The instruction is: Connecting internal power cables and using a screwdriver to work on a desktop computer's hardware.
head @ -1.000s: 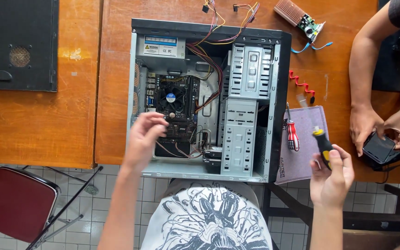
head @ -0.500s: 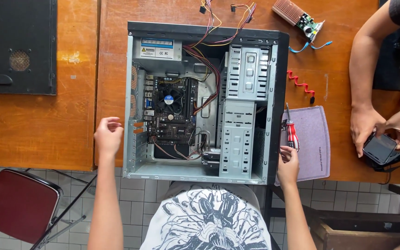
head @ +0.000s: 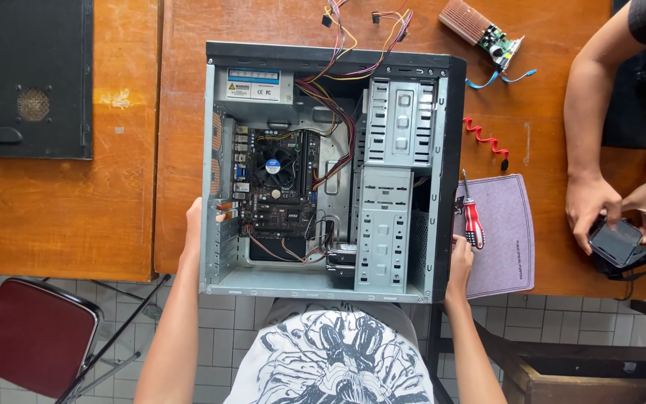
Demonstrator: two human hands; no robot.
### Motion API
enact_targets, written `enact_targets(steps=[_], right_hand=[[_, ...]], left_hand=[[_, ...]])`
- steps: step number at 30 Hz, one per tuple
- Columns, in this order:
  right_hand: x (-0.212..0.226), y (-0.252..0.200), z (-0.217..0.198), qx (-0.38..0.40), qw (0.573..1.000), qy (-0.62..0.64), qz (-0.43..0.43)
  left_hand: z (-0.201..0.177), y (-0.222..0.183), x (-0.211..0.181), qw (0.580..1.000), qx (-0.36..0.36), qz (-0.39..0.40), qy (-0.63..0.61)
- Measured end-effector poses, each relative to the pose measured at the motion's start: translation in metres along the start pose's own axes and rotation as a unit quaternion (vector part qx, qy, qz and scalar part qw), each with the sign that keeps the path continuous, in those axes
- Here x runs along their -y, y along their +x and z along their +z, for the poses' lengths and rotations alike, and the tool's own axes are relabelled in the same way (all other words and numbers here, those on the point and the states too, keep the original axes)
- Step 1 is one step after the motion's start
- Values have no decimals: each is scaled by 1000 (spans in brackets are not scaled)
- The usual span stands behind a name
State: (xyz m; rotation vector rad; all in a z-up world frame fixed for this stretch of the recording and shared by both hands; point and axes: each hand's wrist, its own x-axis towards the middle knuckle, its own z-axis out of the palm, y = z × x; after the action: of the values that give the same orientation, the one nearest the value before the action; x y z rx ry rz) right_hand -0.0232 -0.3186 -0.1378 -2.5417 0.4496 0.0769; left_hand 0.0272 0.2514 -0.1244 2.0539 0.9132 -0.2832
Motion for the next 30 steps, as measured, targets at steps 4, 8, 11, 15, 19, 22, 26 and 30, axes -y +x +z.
enact_targets(steps=[4,8,11,15,19,22,26,30], right_hand=[[-27,30,2,-22,998,-32,-44],[73,55,-50,-58,988,143,18],[140,70,-77,-59,969,239,29],[225,74,-85,-5,992,127,-23],[226,70,-87,-4,995,103,-17],[221,74,-82,-8,997,82,7],[212,80,-80,8,996,84,19],[205,82,-76,12,996,89,17]], left_hand=[[-23,29,9,997,-42,57,-2],[-62,-3,-76,972,-165,80,-146],[-57,-39,-138,961,-207,162,-86],[-12,-74,-204,962,-97,239,-90],[30,-77,-239,961,3,264,-83],[47,-79,-277,946,40,314,-69],[73,-54,-318,876,-46,475,75],[109,22,-336,868,-116,428,225]])
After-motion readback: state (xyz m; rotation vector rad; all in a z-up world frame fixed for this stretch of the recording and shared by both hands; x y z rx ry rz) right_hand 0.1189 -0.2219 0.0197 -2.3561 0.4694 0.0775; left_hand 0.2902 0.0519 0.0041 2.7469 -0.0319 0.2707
